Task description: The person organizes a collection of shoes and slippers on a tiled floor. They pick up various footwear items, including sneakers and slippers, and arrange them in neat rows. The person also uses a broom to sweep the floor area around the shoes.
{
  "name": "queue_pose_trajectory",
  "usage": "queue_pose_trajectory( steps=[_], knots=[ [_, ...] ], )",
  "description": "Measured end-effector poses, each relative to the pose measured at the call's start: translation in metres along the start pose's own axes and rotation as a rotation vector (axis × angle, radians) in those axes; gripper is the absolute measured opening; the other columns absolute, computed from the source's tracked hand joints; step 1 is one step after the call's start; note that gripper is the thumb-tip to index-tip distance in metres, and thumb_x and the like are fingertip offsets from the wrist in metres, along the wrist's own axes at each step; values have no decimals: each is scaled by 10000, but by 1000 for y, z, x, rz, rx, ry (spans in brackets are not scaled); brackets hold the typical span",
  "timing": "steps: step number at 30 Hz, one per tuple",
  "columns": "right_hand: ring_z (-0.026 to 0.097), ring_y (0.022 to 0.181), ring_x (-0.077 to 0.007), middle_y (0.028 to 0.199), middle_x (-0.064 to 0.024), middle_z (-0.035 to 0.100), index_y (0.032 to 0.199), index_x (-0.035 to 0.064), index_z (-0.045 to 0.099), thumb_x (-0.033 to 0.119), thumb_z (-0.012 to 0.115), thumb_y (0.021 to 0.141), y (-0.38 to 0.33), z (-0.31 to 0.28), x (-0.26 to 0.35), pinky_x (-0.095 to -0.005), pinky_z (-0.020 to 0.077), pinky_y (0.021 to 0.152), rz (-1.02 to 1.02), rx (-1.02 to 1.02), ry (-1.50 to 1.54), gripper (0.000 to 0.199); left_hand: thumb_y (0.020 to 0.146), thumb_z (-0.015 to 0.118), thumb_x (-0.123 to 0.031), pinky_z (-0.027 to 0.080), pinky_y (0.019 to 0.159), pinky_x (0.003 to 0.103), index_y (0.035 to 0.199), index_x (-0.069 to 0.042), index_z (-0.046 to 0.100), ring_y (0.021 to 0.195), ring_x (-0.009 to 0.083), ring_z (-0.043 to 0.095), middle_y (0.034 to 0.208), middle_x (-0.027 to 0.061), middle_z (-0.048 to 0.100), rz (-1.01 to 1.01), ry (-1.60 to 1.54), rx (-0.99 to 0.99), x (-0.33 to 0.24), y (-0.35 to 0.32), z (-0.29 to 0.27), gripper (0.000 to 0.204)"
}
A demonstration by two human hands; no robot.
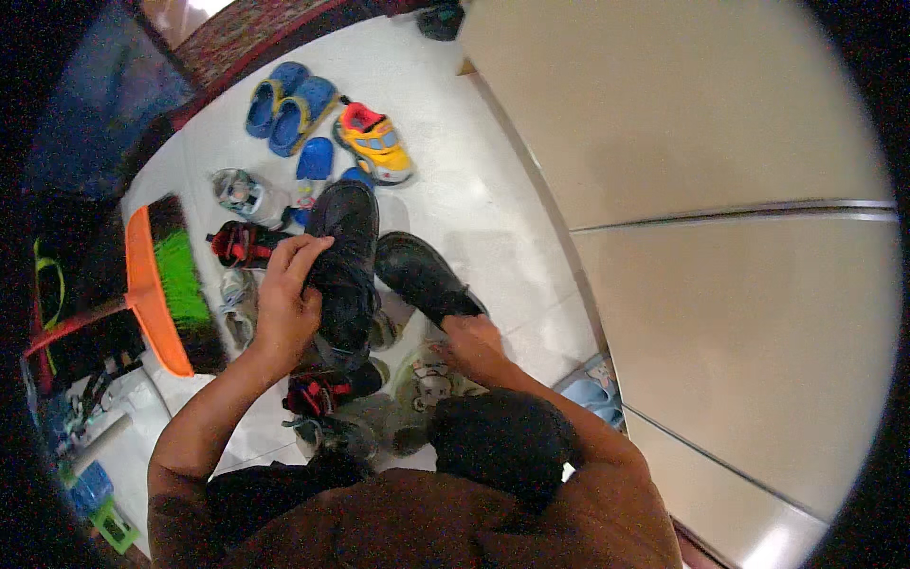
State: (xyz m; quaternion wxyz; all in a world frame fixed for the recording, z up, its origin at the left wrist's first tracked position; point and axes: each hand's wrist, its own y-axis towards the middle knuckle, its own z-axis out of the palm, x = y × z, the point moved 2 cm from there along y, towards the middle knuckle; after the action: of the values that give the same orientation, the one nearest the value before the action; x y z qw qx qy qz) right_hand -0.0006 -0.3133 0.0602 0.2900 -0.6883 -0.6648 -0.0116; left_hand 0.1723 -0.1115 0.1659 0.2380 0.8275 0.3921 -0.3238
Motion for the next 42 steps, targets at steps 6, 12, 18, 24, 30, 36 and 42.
queue_pose_trajectory(
  steps=[6,12,18,24,30,36,42],
  knots=[
    [564,631,-350,709,-143,583,725,52,582,224,565,759,17,11,-22,-440,453,546,88,-182,-19,176,582,488,131,412,841,395,1114,-42,518,979,354,462,1086,159,470,84,-47,118,-26,1,49,560],
    [548,673,-389,712,-188,566,686,23,545,215,585,766,-41,-25,-32,-444,432,573,482,-359,241,212,599,533,99,439,793,393,1103,-41,515,967,338,458,1075,138,461,128,-72,70,-52,8,99,523],
    [543,675,-386,718,-186,553,685,18,526,164,558,762,-42,-8,-51,-454,429,583,550,-478,118,168,602,509,99,417,820,400,1121,-35,511,975,343,444,1090,149,462,11,-152,111,-51,-7,186,536],
    [538,734,-402,781,-197,556,792,20,538,112,513,766,-33,14,-67,-459,437,638,464,-424,257,99,607,527,91,441,774,395,1125,-37,515,961,345,450,1105,141,464,66,-134,90,-37,-19,200,534],
    [530,801,-406,843,-224,553,882,-4,509,183,535,789,-25,21,-71,-423,430,682,449,-477,523,210,646,563,51,425,806,398,1167,-47,483,962,354,449,1113,157,459,133,-131,132,-31,-21,205,536],
    [530,796,-409,838,-208,557,870,12,519,115,594,675,-29,12,-70,-432,437,682,535,-511,295,232,746,609,-101,416,851,372,1222,-68,442,1049,342,450,1228,163,408,103,-315,267,-36,-11,193,506],
    [564,794,-384,845,-206,578,970,18,579,62,562,651,-89,38,-80,-411,454,688,713,-713,485,323,738,614,-24,501,674,289,1273,-113,406,928,235,543,1296,109,369,35,-206,281,-8,-1,151,580]
  ],
)
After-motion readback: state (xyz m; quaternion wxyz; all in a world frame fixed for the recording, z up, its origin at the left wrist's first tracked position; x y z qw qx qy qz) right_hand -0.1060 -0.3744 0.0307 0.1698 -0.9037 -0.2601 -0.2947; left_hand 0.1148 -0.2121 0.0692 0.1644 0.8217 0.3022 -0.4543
